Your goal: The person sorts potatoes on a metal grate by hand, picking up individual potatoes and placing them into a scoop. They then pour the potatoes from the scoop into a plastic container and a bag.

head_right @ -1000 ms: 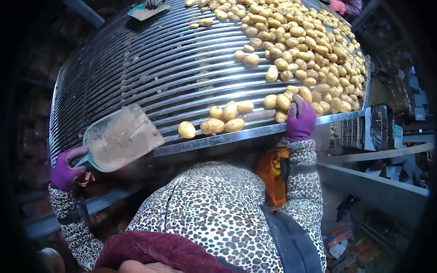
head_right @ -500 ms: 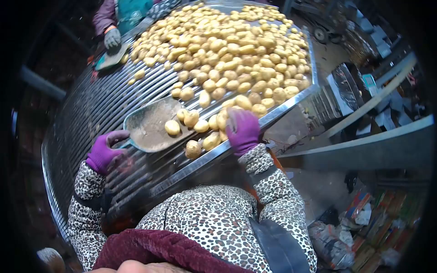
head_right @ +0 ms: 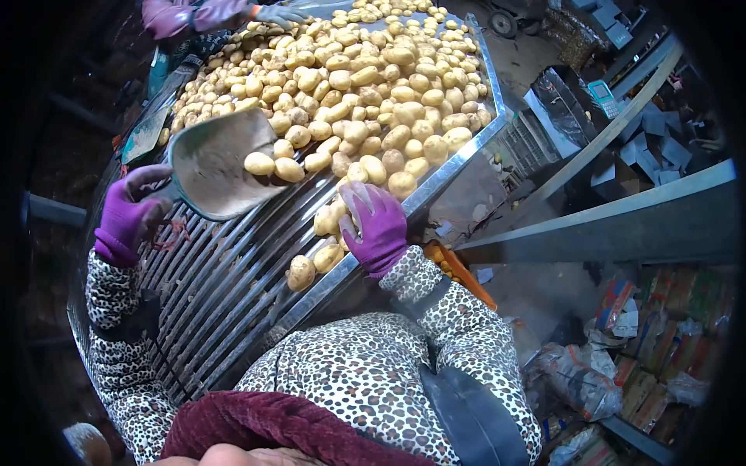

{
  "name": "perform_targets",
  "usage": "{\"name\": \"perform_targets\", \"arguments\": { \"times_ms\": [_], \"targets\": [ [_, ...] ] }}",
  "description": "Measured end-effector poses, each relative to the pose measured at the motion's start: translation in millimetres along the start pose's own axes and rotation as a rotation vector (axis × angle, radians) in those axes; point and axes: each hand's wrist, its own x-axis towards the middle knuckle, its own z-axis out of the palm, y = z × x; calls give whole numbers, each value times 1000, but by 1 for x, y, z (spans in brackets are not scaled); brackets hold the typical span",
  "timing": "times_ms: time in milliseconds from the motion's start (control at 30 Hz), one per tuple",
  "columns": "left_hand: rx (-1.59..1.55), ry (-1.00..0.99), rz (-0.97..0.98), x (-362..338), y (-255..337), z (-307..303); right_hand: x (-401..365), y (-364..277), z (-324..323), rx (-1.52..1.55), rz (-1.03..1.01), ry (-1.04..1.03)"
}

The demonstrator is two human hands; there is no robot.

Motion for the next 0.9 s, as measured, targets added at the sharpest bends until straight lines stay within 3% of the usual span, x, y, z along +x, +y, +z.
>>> {"name": "perform_targets", "arguments": {
  "times_ms": [67, 200, 267, 300, 333, 400, 467, 533, 567, 600, 667, 733, 767, 800, 833, 867, 900],
  "targets": [
    [108, 150, 28, -3, 10, 3, -1, 2, 3, -12, -6, -8],
    [94, 206, -23, -8, 0, -10, 2, 0, -2, 0, 3, -29],
    [467, 340, 459, -11, -12, 3, 0, 1, 2, -15, -5, -6],
    [390, 363, 296, -17, -13, 3, -1, 5, 3, -32, -6, 8],
    [389, 369, 299, -21, -20, -4, -2, 6, 5, -33, -11, 10],
    [343, 467, 495, -23, -41, -26, -4, 5, 6, -61, -44, 98],
    [370, 508, 530, -41, -45, -25, 1, -11, 0, -112, -61, 116],
    [148, 496, 405, -61, -56, -21, 7, -30, -11, -8, -183, -50],
    [254, 511, 487, -68, -53, -23, 14, -36, -18, 52, -48, -274],
    [102, 520, 391, -88, -68, -24, 4, -52, 5, 178, -328, -133],
    [-185, 519, 243, -133, -108, -25, 3, -74, 21, 112, -515, -437],
    [-321, 580, 113, -171, -124, -9, 16, -87, 26, 24, -589, -880],
    [-421, 576, 14, -193, -127, -4, 21, -80, 29, -48, -571, -922],
    [-403, 643, -19, -206, -141, 3, 23, -57, 44, -31, -595, -765],
    [-423, 690, -40, -220, -146, 12, 43, -53, 41, -284, -606, -888],
    [-488, 740, -65, -231, -155, 20, 47, -55, 31, -489, -542, -564],
    [-540, 788, -36, -235, -168, 30, 55, -31, 37, -342, -411, -548]
  ]
}}
